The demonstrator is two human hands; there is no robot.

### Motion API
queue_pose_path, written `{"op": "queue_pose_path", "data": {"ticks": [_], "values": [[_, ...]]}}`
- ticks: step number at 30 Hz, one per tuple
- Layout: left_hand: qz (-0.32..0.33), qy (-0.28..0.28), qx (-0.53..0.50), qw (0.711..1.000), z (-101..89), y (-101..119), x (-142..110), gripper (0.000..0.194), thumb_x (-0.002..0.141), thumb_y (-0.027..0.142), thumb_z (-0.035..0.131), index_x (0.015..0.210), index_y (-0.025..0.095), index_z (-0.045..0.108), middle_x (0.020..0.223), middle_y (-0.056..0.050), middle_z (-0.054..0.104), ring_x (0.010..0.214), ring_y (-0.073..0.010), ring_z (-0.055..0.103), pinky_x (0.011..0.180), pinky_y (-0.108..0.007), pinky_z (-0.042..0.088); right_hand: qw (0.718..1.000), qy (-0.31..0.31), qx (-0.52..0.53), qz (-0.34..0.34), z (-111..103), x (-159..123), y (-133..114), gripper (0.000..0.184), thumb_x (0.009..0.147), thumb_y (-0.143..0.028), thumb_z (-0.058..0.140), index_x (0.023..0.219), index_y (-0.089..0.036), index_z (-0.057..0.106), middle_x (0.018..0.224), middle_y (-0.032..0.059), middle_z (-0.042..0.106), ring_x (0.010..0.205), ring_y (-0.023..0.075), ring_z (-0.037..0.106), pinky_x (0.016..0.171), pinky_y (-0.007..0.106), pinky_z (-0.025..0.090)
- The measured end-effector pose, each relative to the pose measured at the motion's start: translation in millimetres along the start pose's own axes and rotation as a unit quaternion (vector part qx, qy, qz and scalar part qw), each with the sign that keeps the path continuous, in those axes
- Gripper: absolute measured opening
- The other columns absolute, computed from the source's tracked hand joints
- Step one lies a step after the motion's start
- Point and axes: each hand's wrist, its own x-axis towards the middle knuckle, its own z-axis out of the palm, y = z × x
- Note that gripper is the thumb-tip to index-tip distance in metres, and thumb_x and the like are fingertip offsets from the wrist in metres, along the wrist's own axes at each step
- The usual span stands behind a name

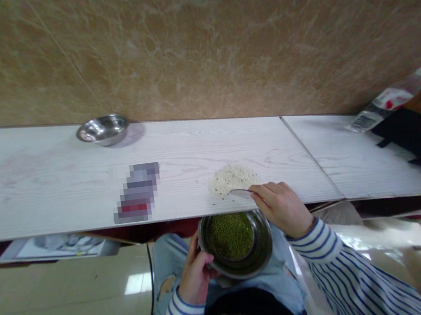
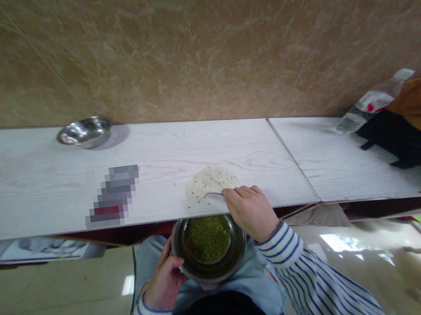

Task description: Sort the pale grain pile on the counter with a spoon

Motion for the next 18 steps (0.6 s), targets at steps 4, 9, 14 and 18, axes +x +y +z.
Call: {"op": "queue_pose_path", "data": {"ticks": [4,9,14,18], "values": [[0.000,-0.002,0.004,1.000,-1.1,-0.1,-0.2,0.076,0.056,0.013,0.054,0.129,0.027,0.039,0.109,-0.005,0.055,0.068,-0.0166,0.053,0.050,-0.030,0.046,1.000,-0.006,-0.005,-0.005,0.2,3.3,-3.8,0.020,0.090,-0.023,0.043,0.100,-0.018,0.060,0.081,0.0047,0.066,0.078,0.0148,0.058,0.069,0.028,0.033],[-0.003,0.006,0.002,1.000,-0.9,0.0,0.1,0.075,0.056,0.013,0.054,0.128,0.027,0.040,0.107,-0.004,0.055,0.066,-0.0156,0.053,0.048,-0.028,0.044,1.000,-0.013,-0.002,-0.020,-2.8,1.1,-5.2,0.019,0.089,-0.022,0.044,0.099,-0.018,0.060,0.081,0.0039,0.067,0.079,0.0144,0.058,0.070,0.028,0.033],[-0.003,0.004,0.001,1.000,1.8,1.7,-1.2,0.075,0.055,0.013,0.054,0.127,0.027,0.041,0.104,-0.004,0.057,0.065,-0.0155,0.053,0.048,-0.028,0.044,1.000,-0.006,0.008,-0.025,-5.1,-3.0,-3.9,0.020,0.090,-0.022,0.042,0.100,-0.018,0.060,0.083,0.0048,0.067,0.079,0.0139,0.059,0.071,0.028,0.034],[-0.001,0.009,0.000,1.000,1.8,2.5,-1.7,0.076,0.055,0.013,0.054,0.128,0.027,0.042,0.100,-0.003,0.058,0.065,-0.0156,0.053,0.047,-0.027,0.043,1.000,-0.001,0.003,-0.011,-4.4,-3.6,-1.2,0.021,0.091,-0.023,0.042,0.100,-0.018,0.060,0.083,0.0048,0.067,0.080,0.0145,0.059,0.071,0.028,0.035]]}}
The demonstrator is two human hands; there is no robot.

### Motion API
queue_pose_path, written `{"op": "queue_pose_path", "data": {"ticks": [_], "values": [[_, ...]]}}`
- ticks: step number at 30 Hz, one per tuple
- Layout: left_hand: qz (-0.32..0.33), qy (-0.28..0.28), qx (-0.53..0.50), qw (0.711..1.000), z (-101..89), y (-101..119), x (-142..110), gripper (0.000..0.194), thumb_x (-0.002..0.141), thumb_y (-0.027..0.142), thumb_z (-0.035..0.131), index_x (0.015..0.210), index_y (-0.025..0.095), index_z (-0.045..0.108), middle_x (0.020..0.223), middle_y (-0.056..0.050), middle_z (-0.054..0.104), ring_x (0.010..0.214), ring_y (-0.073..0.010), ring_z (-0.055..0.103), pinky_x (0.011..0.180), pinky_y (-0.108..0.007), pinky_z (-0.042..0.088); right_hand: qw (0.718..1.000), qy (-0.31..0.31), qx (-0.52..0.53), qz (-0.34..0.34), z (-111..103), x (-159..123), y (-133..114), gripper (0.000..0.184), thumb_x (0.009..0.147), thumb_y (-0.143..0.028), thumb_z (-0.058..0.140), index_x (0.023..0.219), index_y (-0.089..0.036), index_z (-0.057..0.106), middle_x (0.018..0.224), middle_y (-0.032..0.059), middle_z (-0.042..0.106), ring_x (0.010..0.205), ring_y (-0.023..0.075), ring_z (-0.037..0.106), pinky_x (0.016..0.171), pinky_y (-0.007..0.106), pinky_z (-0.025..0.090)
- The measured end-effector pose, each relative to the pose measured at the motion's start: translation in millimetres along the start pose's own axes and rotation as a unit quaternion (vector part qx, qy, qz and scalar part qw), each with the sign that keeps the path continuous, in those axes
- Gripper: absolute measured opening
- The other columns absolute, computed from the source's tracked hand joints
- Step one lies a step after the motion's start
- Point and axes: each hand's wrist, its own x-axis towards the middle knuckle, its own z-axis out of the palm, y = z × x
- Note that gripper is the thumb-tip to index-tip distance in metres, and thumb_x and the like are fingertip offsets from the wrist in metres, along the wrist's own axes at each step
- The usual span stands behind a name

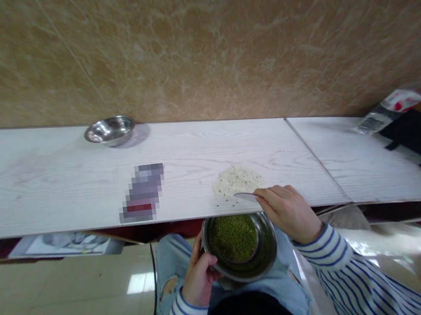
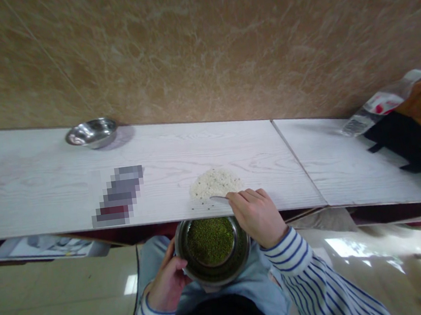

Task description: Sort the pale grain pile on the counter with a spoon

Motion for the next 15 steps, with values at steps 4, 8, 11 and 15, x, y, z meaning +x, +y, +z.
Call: {"op": "queue_pose_path", "data": {"ticks": [4,8,11,15], "values": [[-0.009,-0.001,-0.007,1.000,-2.5,-1.4,2.0,0.079,0.055,0.013,0.055,0.131,0.028,0.039,0.100,-0.004,0.058,0.065,-0.0164,0.053,0.049,-0.029,0.044,1.000,-0.005,-0.006,0.003,0.0,-1.5,0.9,0.021,0.091,-0.023,0.042,0.099,-0.017,0.060,0.083,0.0054,0.067,0.079,0.0148,0.059,0.071,0.028,0.035],[-0.007,-0.001,-0.010,1.000,-2.9,-3.1,2.9,0.076,0.056,0.013,0.054,0.129,0.028,0.040,0.109,-0.004,0.056,0.071,-0.0175,0.054,0.052,-0.031,0.045,1.000,-0.009,-0.006,0.005,-1.1,-4.6,0.3,0.021,0.091,-0.024,0.041,0.098,-0.018,0.060,0.081,0.0051,0.066,0.077,0.0144,0.059,0.070,0.028,0.035],[-0.005,-0.003,-0.008,1.000,-1.1,-2.5,1.4,0.076,0.056,0.013,0.054,0.129,0.027,0.040,0.108,-0.005,0.057,0.071,-0.0172,0.053,0.051,-0.029,0.045,1.000,-0.012,-0.003,0.007,-1.8,-6.4,0.0,0.021,0.091,-0.025,0.041,0.098,-0.018,0.060,0.081,0.0047,0.066,0.077,0.0146,0.058,0.070,0.028,0.034],[-0.002,-0.004,0.002,1.000,0.3,-0.6,-0.9,0.075,0.057,0.013,0.054,0.129,0.026,0.040,0.099,-0.004,0.058,0.067,-0.0159,0.052,0.048,-0.027,0.043,1.000,-0.013,-0.001,0.002,-2.3,-8.5,0.4,0.022,0.091,-0.025,0.041,0.099,-0.018,0.060,0.080,0.0046,0.065,0.077,0.0147,0.058,0.071,0.028,0.034]]}}
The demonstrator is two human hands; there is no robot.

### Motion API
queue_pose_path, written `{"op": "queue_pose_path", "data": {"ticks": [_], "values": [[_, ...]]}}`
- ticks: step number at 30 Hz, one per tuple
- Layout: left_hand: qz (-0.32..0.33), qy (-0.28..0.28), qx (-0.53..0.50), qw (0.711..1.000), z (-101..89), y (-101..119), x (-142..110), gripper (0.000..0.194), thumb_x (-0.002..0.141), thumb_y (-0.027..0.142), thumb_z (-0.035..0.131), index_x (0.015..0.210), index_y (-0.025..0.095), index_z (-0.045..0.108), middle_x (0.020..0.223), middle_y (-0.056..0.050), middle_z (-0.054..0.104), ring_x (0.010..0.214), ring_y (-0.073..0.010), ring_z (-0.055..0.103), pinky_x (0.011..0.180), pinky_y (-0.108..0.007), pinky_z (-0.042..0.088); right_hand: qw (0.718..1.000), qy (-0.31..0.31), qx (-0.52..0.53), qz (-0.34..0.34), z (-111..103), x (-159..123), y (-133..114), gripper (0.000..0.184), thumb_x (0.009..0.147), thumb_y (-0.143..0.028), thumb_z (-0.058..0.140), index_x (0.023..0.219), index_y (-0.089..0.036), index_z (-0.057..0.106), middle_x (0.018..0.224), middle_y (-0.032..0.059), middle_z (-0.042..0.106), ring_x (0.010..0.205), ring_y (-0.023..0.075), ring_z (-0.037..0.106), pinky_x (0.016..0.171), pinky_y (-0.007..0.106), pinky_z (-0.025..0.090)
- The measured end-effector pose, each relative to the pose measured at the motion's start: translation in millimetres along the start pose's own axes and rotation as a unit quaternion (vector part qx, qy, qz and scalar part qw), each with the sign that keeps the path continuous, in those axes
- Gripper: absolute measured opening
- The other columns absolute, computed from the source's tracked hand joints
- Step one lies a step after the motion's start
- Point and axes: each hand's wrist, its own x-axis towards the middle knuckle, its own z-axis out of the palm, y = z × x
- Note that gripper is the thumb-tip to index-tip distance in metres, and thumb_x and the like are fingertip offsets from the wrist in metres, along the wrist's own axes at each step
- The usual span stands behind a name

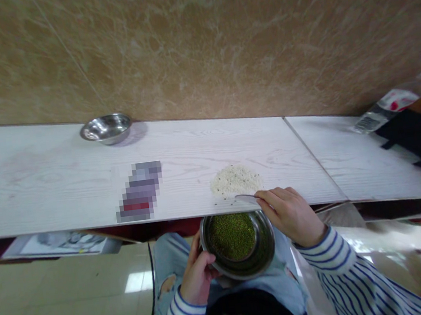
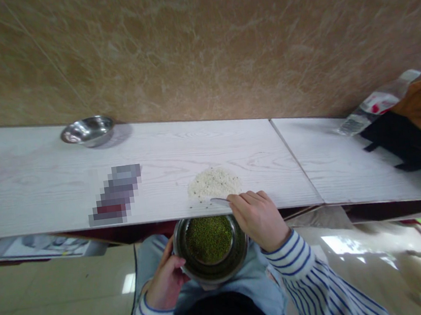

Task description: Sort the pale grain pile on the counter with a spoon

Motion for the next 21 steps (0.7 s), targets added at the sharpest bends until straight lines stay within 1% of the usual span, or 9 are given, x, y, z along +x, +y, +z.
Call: {"op": "queue_pose_path", "data": {"ticks": [7,12,16,21], "values": [[-0.005,0.003,-0.002,1.000,-1.1,-0.7,1.6,0.076,0.057,0.013,0.054,0.130,0.027,0.039,0.100,-0.003,0.058,0.064,-0.0157,0.052,0.049,-0.029,0.044,1.000,-0.003,0.006,-0.014,0.1,-0.9,-3.6,0.022,0.091,-0.024,0.041,0.099,-0.018,0.060,0.080,0.0047,0.065,0.076,0.0143,0.057,0.070,0.028,0.033],[-0.006,0.002,-0.002,1.000,-1.1,-1.3,2.5,0.077,0.056,0.013,0.054,0.131,0.029,0.039,0.108,-0.004,0.057,0.070,-0.0175,0.054,0.051,-0.030,0.045,1.000,-0.009,0.007,-0.023,-0.1,3.1,-9.7,0.021,0.091,-0.022,0.040,0.100,-0.018,0.059,0.080,0.0048,0.066,0.077,0.0148,0.058,0.071,0.029,0.034],[-0.007,-0.003,-0.005,1.000,-2.2,-1.7,3.2,0.079,0.055,0.014,0.055,0.131,0.029,0.039,0.103,-0.003,0.058,0.069,-0.0172,0.054,0.052,-0.029,0.043,0.999,-0.008,0.005,-0.031,0.7,6.1,-13.2,0.023,0.091,-0.022,0.039,0.099,-0.018,0.060,0.079,0.0055,0.066,0.077,0.0151,0.057,0.070,0.029,0.034],[-0.011,-0.002,-0.010,1.000,-2.6,-1.7,3.6,0.081,0.054,0.014,0.056,0.132,0.027,0.037,0.098,-0.004,0.059,0.068,-0.0180,0.053,0.052,-0.030,0.044,1.000,-0.013,-0.003,-0.027,3.0,11.3,-13.9,0.023,0.091,-0.022,0.039,0.101,-0.018,0.059,0.080,0.0052,0.065,0.077,0.0155,0.057,0.070,0.029,0.033]]}}
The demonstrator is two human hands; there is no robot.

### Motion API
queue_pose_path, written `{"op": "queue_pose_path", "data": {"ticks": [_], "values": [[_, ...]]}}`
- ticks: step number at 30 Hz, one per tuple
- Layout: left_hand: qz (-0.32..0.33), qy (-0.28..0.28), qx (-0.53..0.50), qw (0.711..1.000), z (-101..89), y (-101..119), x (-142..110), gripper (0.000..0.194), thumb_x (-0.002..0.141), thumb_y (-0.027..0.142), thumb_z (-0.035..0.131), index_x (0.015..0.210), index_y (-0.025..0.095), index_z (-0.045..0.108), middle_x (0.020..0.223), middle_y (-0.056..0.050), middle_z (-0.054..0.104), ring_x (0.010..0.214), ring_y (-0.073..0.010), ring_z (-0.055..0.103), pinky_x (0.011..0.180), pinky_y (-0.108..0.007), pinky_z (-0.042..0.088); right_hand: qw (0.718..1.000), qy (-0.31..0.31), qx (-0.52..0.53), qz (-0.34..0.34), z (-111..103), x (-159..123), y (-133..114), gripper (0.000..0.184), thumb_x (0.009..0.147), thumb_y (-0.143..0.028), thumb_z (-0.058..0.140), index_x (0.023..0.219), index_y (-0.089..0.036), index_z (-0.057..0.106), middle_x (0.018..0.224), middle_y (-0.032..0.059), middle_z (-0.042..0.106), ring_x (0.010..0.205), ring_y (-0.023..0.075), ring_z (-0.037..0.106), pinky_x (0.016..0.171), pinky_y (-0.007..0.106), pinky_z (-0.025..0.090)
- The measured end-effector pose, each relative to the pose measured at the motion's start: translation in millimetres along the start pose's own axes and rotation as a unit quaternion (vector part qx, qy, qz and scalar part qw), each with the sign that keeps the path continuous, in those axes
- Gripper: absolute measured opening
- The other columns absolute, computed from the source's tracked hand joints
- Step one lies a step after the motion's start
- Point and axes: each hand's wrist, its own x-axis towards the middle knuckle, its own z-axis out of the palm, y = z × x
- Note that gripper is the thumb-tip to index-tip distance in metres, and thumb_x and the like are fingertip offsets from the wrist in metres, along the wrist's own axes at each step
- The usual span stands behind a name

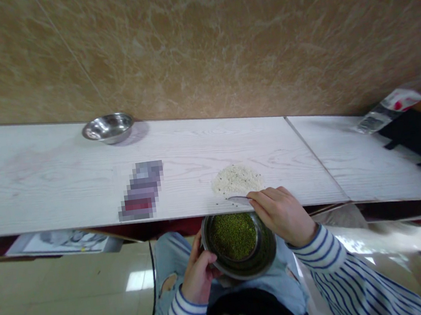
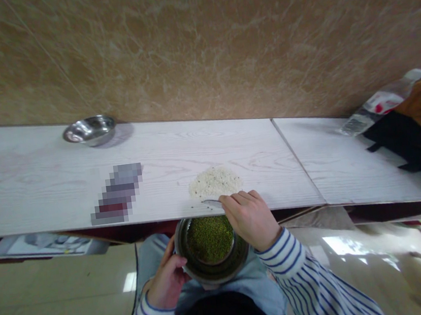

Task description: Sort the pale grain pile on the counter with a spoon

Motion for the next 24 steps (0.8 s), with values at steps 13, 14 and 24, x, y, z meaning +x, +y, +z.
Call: {"op": "queue_pose_path", "data": {"ticks": [13,14,24], "values": [[0.010,0.002,0.005,1.000,-1.7,1.3,0.1,0.079,0.055,0.014,0.055,0.131,0.027,0.039,0.101,-0.005,0.059,0.067,-0.0169,0.054,0.050,-0.027,0.043,1.000,0.022,0.000,0.009,3.8,5.9,5.3,0.021,0.090,-0.023,0.042,0.099,-0.018,0.060,0.079,0.0039,0.065,0.074,0.0140,0.057,0.069,0.028,0.033],[0.009,0.003,0.003,1.000,-1.3,1.2,0.0,0.079,0.055,0.013,0.055,0.131,0.027,0.039,0.101,-0.005,0.059,0.067,-0.0170,0.054,0.049,-0.027,0.043,1.000,0.019,0.001,0.007,3.6,5.5,4.7,0.021,0.090,-0.023,0.042,0.099,-0.018,0.060,0.079,0.0040,0.065,0.075,0.0141,0.057,0.070,0.028,0.033],[0.012,0.003,0.003,1.000,-0.2,3.5,-2.7,0.076,0.056,0.012,0.053,0.130,0.027,0.039,0.108,-0.005,0.057,0.069,-0.0172,0.053,0.050,-0.029,0.045,1.000,-0.002,0.009,-0.002,3.3,9.1,-1.0,0.020,0.090,-0.021,0.042,0.101,-0.018,0.059,0.082,0.0047,0.066,0.079,0.0156,0.057,0.072,0.029,0.033]]}}
